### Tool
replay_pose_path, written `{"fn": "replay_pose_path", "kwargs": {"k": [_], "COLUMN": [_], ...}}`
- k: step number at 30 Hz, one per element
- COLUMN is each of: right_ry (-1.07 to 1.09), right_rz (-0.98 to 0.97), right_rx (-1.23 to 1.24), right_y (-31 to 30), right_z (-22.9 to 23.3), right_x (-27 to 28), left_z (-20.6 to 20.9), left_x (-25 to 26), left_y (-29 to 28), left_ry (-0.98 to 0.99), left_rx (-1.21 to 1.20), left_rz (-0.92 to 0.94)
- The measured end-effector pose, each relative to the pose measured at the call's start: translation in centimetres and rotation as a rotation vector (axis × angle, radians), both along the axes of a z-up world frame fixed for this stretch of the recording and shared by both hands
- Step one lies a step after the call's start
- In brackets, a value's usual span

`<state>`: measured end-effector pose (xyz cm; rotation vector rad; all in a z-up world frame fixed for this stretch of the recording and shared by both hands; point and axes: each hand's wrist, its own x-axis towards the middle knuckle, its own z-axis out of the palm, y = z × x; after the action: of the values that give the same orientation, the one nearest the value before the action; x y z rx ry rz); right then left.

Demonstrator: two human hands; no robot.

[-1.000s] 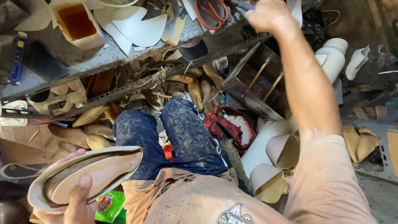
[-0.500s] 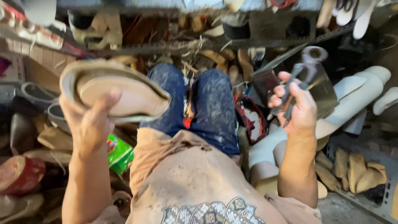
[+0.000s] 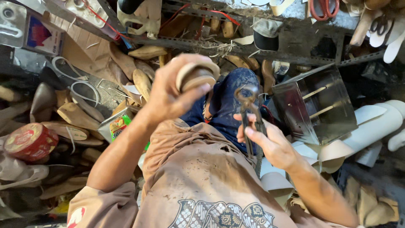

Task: The person assembles a shoe by pressing a cream-colored upper onto a brown sole and then uses pliers to pull and secure the edges of the upper around the sole.

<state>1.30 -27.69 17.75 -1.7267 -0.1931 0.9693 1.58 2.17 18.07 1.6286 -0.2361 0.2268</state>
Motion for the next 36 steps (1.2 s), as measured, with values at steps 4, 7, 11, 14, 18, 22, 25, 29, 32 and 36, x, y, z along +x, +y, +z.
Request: {"fn": "replay_pose_path", "kwargs": {"k": [4, 7, 11, 14, 18, 22, 25, 29, 32, 36], "right_ry": [-0.034, 0.139, 0.189, 0.149, 0.077, -0.037, -0.126, -0.036, -0.036, -0.417], "right_rz": [0.157, 0.175, 0.206, 0.278, 0.341, 0.421, 0.455, 0.445, 0.369, 0.256], "right_rx": [-0.151, -0.171, -0.191, -0.212, -0.337, -0.379, -0.462, -0.536, -0.541, -0.51], "right_y": [0.3, 0.6, -0.2, -0.4, -0.5, -1.3, -1.6, -1.8, -0.7, 1.8], "right_z": [4.6, 6.9, 7.5, 8.4, 9.3, 9.4, 9.6, 9.7, 9.1, 6.4], "right_x": [-0.3, -0.7, -1.3, -1.3, -1.5, -1.7, -2.1, -2.5, -3.1, -4.1], "left_z": [-1.8, -2.3, -2.7, -3.2, -4.5, -4.4, -4.4, -4.3, -4.6, -2.6], "left_x": [-1.0, -1.5, -2.0, -2.4, -2.8, -2.9, -2.8, -2.6, -2.1, -1.0], "left_y": [-1.2, -2.2, -3.1, -3.7, -4.4, -4.9, -4.8, -4.6, -3.9, -2.1], "left_ry": [-0.093, -0.172, -0.194, -0.221, -0.282, -0.284, -0.316, -0.272, -0.223, -0.206], "left_rx": [0.292, 0.365, 0.404, 0.453, 0.589, 0.598, 0.592, 0.558, 0.497, 0.303], "left_rz": [-0.047, -0.075, -0.109, -0.137, -0.181, -0.177, -0.161, -0.181, -0.216, -0.124]}}
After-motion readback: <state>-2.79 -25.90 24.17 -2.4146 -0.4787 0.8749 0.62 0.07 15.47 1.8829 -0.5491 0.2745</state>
